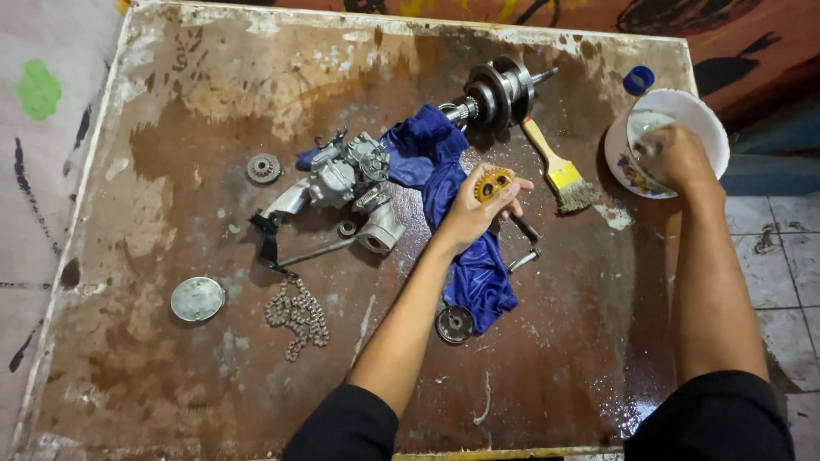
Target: The person cleans various disassembled engine parts on a workbench. They use a brush and a liquid from a bucket to scrub a crankshaft, a yellow gear, and a small cylindrical component. The person also uses a blue cloth to wipe the parts and a small metal tool to clean the teeth of the gear.
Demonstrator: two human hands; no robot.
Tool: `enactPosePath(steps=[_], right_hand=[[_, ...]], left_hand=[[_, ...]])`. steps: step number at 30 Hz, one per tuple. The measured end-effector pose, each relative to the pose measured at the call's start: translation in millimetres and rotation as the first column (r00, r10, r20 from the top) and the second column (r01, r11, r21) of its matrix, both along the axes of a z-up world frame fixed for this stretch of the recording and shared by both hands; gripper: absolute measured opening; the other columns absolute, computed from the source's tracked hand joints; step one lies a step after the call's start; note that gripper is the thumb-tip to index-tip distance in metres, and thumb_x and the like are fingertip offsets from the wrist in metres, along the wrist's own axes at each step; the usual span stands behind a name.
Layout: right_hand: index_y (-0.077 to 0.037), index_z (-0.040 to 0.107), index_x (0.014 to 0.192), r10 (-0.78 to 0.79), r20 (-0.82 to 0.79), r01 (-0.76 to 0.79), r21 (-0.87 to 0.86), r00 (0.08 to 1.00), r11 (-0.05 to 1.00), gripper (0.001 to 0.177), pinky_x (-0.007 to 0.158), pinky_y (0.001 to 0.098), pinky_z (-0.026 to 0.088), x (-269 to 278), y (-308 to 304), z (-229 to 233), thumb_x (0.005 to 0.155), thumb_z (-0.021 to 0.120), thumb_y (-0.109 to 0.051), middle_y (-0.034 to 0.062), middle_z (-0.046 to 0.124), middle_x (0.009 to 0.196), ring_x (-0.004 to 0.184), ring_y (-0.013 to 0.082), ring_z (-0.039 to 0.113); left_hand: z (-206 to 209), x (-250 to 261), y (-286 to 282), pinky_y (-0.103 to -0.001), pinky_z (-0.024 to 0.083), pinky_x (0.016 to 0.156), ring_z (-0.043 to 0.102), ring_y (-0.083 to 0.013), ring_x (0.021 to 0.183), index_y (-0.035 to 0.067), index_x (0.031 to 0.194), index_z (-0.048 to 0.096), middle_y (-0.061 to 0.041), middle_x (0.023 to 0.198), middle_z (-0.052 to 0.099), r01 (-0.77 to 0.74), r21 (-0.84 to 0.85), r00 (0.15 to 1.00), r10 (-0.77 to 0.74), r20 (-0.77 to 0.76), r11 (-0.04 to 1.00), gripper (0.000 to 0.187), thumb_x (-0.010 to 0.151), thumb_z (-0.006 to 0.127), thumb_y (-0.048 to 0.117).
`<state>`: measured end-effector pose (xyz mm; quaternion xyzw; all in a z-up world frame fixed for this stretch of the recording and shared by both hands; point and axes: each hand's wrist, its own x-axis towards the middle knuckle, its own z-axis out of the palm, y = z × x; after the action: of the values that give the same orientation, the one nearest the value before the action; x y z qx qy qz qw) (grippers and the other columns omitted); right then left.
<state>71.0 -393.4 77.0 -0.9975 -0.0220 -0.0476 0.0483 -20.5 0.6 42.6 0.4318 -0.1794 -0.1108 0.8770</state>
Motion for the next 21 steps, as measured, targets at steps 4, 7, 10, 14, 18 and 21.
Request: enactPosePath(steps=[4,7,10,14,18,21], right_hand=[[-0.018,0.081,0.116,-0.077,-0.082,0.081,0.043,0.994,0.996,0.026,0.094,0.0467,0.055,-9,13,10,0.09,0.08,-0.013,0.0196,0.076,0.111,0.095,0.0357,0.072],[-0.013,0.08,0.116,-0.071,0.054,0.065,0.101,0.996,0.993,0.017,0.088,0.0464,0.056,-18,23,26,0.1,0.074,-0.011,0.0201,0.075,0.109,0.088,0.0333,0.072],[-0.003,0.077,0.116,-0.154,0.127,0.121,0.237,0.98,0.964,0.013,0.083,0.0442,0.058,-27,40,47,0.104,0.072,-0.007,0.0199,0.076,0.107,0.086,0.0279,0.074],[-0.002,0.064,0.101,-0.334,0.052,0.254,0.545,0.941,0.799,0.008,0.075,0.0385,0.061,-36,67,72,0.095,0.069,-0.005,0.016,0.073,0.096,0.082,0.0202,0.075],[0.004,0.059,0.09,-0.257,0.252,0.11,0.481,0.933,0.87,0.016,0.077,0.0393,0.058,-26,38,42,0.088,0.075,0.0,0.0211,0.072,0.094,0.087,0.0262,0.074],[0.008,0.06,0.09,-0.115,0.451,-0.009,0.264,0.885,0.965,0.017,0.078,0.041,0.055,-10,-6,-1,0.084,0.075,0.001,0.022,0.071,0.091,0.086,0.0287,0.07]], left_hand=[[-3,3,-3,-0.028,0.054,0.07,0.067,-0.0126,0.078,0.005,0.111,0.058,-0.008,0.1,0.069,-0.013,0.052,0.999,0.015,-0.038,0.999,0.026,0.104,0.065,0.029],[-3,4,-3,-0.029,0.055,0.069,0.067,-0.0132,0.074,0.005,0.106,0.062,-0.006,0.09,0.066,0.004,0.049,0.997,0.0,-0.075,0.999,0.028,0.103,0.065,0.032],[-6,6,-4,-0.03,0.056,0.072,0.065,-0.0133,0.072,0.005,0.106,0.062,-0.005,0.092,0.065,0.039,0.03,0.996,-0.036,-0.08,0.999,0.029,0.103,0.065,0.033],[-7,8,-5,-0.031,0.056,0.072,0.064,-0.0137,0.072,0.004,0.107,0.061,-0.005,0.094,0.065,0.028,0.006,0.99,-0.027,-0.139,1.0,0.028,0.102,0.066,0.031],[-9,5,-7,-0.03,0.054,0.071,0.064,-0.0139,0.073,0.005,0.108,0.06,-0.005,0.095,0.064,0.012,-0.009,0.991,-0.013,-0.137,1.0,0.024,0.102,0.067,0.027],[-18,12,-10,-0.03,0.053,0.068,0.063,-0.0139,0.073,0.008,0.109,0.058,-0.005,0.093,0.063,0.024,-0.018,0.992,-0.026,-0.126,1.0,0.019,0.102,0.066,0.024]])
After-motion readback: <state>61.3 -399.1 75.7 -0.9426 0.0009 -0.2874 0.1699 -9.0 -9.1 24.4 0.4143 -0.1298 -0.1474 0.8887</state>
